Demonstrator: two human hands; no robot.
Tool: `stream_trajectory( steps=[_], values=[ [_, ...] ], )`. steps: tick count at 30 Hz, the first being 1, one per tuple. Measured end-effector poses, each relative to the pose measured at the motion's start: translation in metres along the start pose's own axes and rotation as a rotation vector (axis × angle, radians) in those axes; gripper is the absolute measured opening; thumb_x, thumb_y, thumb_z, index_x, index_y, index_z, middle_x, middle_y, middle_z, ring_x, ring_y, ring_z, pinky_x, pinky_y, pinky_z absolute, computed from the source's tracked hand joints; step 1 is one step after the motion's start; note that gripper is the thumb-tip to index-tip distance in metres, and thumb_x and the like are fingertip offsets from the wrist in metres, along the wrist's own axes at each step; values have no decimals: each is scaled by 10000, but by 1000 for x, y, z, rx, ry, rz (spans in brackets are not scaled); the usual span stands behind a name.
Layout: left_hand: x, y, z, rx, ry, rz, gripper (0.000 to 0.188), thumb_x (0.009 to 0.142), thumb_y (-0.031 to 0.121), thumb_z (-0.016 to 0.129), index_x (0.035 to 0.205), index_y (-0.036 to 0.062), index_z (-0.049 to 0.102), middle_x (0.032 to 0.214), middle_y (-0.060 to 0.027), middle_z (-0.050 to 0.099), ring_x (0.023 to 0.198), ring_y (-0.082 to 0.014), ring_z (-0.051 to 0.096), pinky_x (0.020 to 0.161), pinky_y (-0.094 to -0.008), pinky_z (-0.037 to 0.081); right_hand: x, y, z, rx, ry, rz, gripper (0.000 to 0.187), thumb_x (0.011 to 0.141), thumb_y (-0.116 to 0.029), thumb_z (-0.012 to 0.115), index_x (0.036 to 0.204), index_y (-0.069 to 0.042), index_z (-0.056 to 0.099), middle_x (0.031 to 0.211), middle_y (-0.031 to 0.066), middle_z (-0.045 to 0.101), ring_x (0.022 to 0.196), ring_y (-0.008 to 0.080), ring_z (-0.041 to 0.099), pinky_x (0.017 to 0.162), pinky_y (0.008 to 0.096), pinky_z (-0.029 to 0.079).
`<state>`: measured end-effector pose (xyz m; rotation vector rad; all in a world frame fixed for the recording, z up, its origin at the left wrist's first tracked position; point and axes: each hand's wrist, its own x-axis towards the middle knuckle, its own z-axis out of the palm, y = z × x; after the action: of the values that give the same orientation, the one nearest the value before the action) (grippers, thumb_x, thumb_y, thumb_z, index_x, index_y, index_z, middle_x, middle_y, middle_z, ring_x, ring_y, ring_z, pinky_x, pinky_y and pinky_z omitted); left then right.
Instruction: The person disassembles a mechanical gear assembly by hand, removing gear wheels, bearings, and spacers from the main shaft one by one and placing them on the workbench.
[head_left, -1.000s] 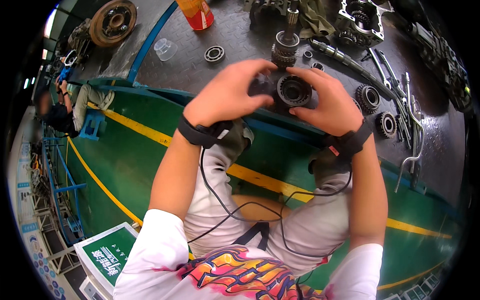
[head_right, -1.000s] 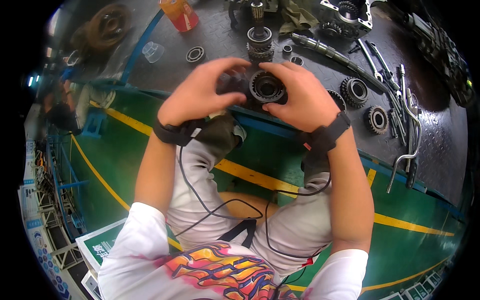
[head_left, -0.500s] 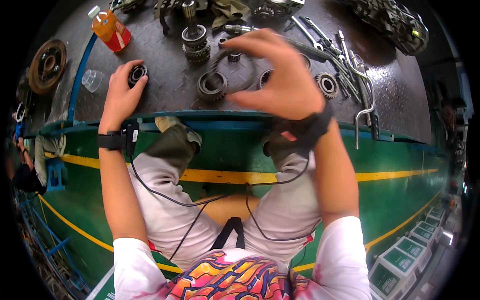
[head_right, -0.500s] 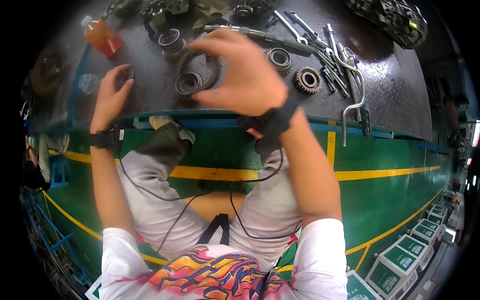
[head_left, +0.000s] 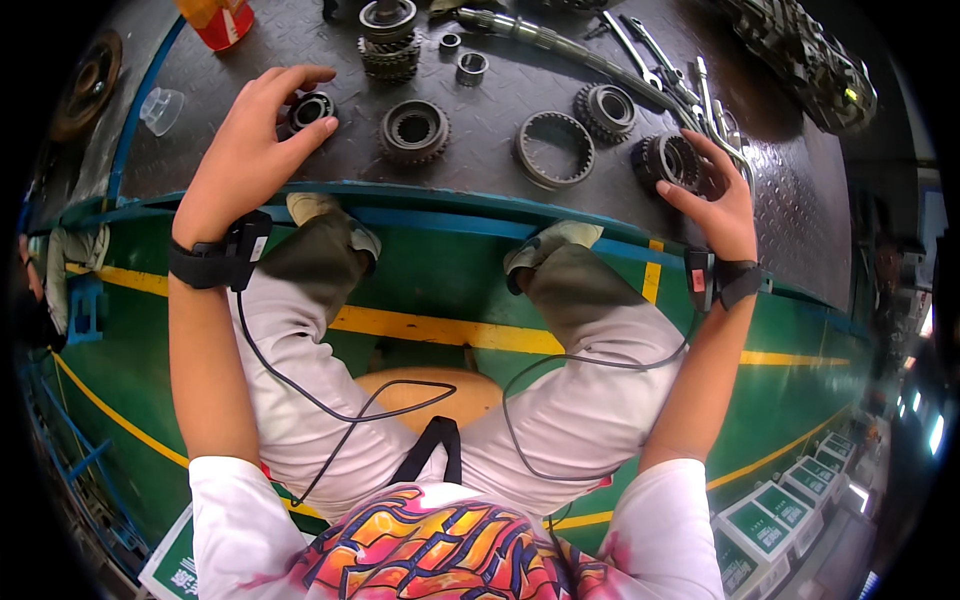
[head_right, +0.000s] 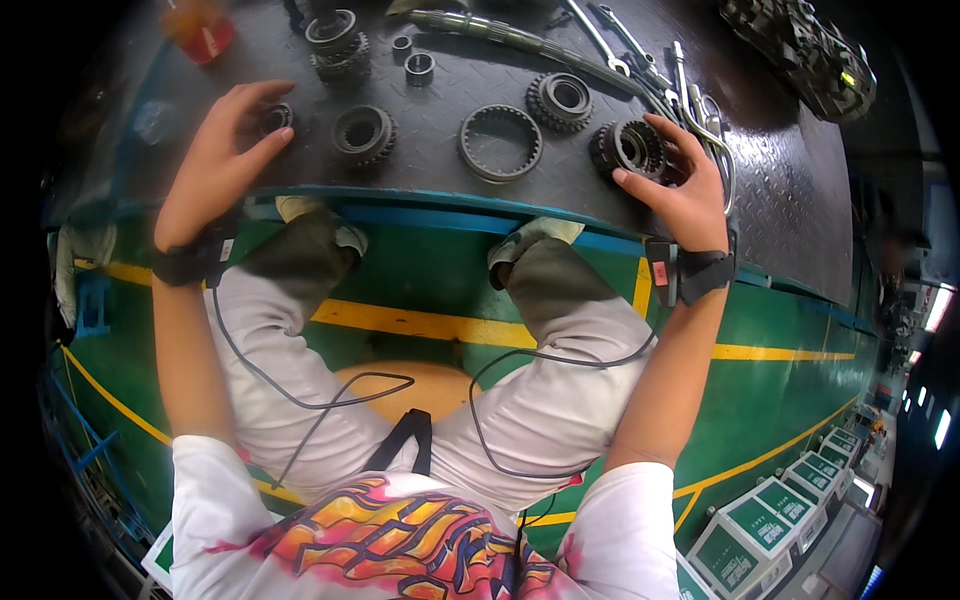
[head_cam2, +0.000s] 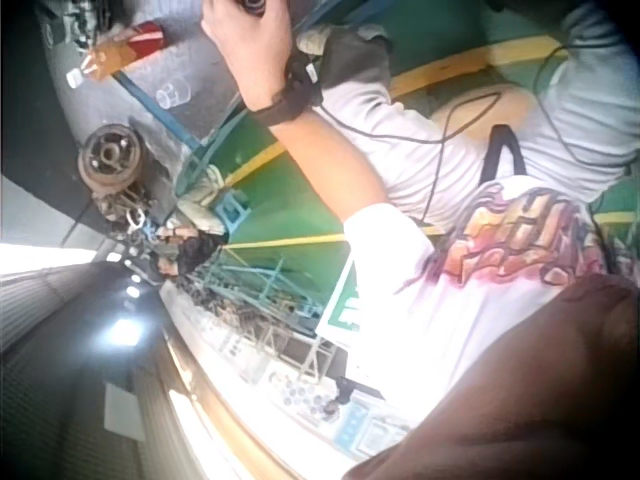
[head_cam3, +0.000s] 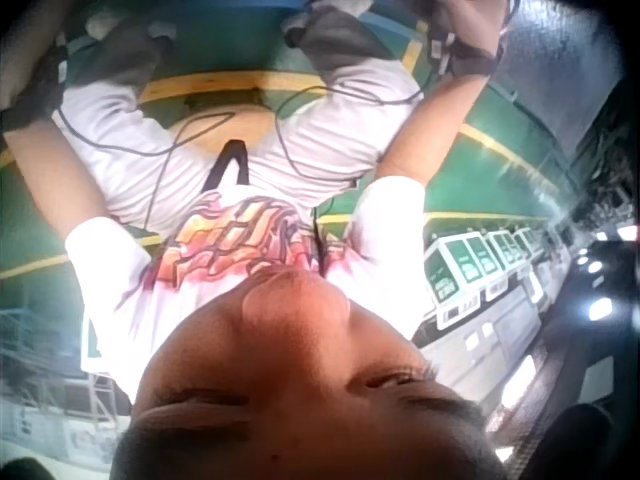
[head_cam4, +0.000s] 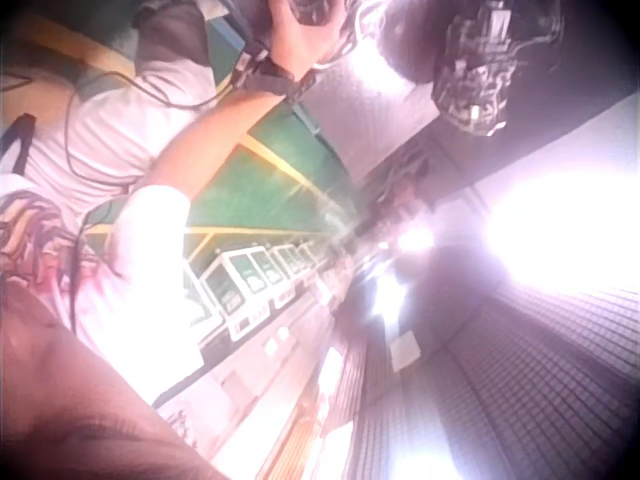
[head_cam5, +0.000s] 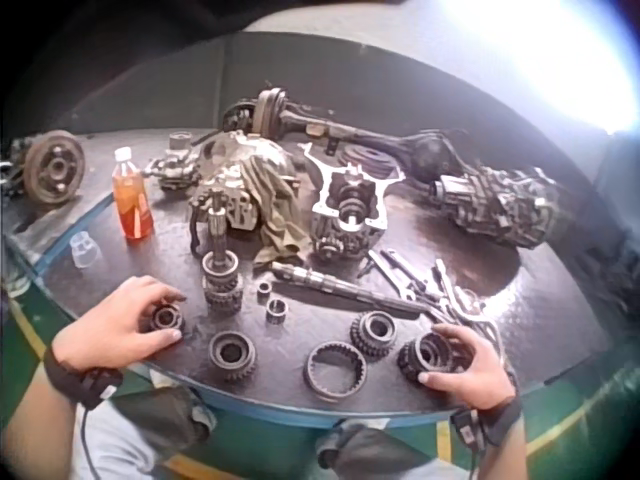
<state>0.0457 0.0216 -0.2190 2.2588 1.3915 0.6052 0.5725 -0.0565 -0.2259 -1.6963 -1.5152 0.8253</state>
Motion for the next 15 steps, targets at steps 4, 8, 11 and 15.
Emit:
stream_trajectory(
  steps=[4, 8, 11, 15],
  values=[
    [-2, -7, 6, 54, 26, 77, 526, 1026, 97, 766, 1541, 69, 666, 1443, -126, 681, 1341, -284, 661, 1165, -405, 523, 0, 0, 3, -73, 21, -88, 788, 799, -149, 1007, 1519, -21, 714, 1325, 110, 795, 1179, 180, 746, 1076, 326, 570],
    [-3, -7, 8, 55, -3, 25, 523, 1012, 98, 775, 1524, 64, 672, 1429, -139, 679, 1343, -295, 651, 1158, -412, 517, -1, -4, 4, -200, 124, -207, 753, 797, -152, 1013, 1479, 0, 733, 1353, 127, 794, 1186, 205, 757, 1088, 357, 578],
    [-2, -6, 8, 90, 11, 64, 511, 1013, 95, 772, 1514, 63, 676, 1421, -143, 678, 1334, -303, 650, 1157, -407, 512, -5, -17, 8, -56, 144, -159, 770, 781, -166, 1029, 1473, -2, 734, 1361, 135, 791, 1185, 207, 763, 1082, 369, 586],
    [-2, -3, 8, 105, 8, 55, 491, 1021, 92, 762, 1505, 65, 680, 1414, -139, 682, 1332, -313, 649, 1153, -404, 508, -4, -33, 26, -70, 53, -206, 735, 751, -150, 1025, 1424, -11, 765, 1327, 90, 785, 1118, 189, 729, 1037, 352, 572]
  ],
)
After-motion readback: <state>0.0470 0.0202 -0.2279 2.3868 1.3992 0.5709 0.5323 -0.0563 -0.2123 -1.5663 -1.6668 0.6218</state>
